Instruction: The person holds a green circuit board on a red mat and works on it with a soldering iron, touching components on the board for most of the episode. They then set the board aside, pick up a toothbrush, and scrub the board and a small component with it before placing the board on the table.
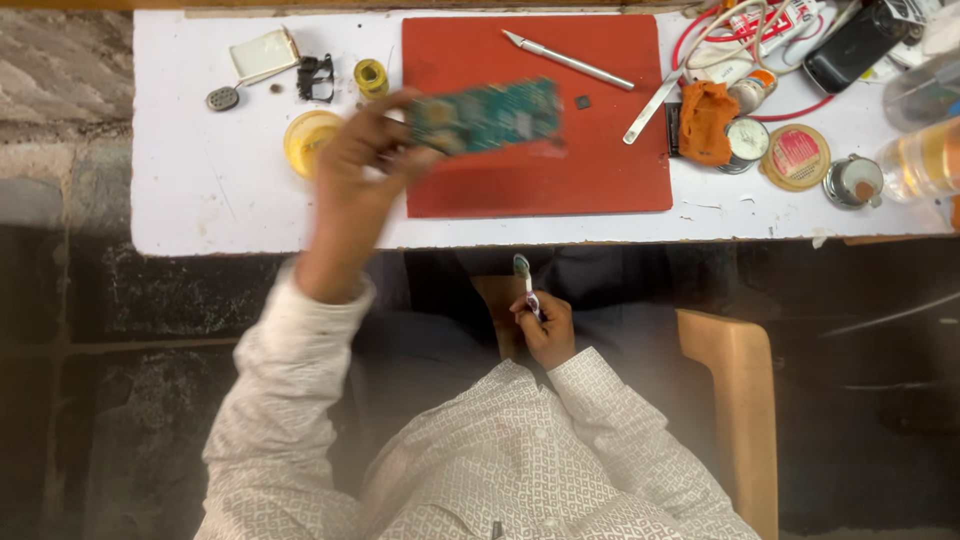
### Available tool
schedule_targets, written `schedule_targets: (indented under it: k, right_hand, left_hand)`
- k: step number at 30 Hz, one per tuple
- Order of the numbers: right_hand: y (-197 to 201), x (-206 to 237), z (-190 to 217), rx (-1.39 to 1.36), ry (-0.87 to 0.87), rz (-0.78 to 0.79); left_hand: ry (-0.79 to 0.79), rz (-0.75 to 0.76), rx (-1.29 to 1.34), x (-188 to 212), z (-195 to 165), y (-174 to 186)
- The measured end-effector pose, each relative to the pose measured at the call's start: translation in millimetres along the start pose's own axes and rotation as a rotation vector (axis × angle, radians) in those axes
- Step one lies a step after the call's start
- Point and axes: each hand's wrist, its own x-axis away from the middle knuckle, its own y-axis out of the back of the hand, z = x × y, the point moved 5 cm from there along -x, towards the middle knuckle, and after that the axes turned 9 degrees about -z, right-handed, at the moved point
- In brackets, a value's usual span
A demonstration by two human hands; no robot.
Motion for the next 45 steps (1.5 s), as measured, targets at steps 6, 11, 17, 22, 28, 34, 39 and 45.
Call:
schedule_targets:
  k: [6,11,17,22,28,34,39,45]
  right_hand:
    - [0,5,-14,0.004,-0.001,0.020]
    - [0,8,-22,0.014,0.039,0.032]
    - [-2,8,-22,-0.010,-0.005,0.018]
    - [-4,5,-9,0.002,0.007,0.009]
    - [-6,2,2,0.012,-0.005,0.013]
    - [-7,4,4,0.010,0.001,0.012]
    - [-6,9,0,0.000,0.001,0.016]
    - [4,14,5,-0.042,0.081,0.056]
  left_hand:
    - [0.054,-0.271,0.020,5,-32,149]
    - [0.185,-0.295,-0.205,16,-13,226]
    - [0.308,-0.232,-0.313,18,15,247]
    - [0.317,-0.252,-0.677,16,9,229]
    - [0.175,-0.225,-0.836,13,-8,211]
    - [0.106,-0.247,-0.888,11,-3,209]
    - [0.011,-0.340,-0.902,15,-4,206]
    - [-0.219,-0.170,-0.684,29,-29,116]
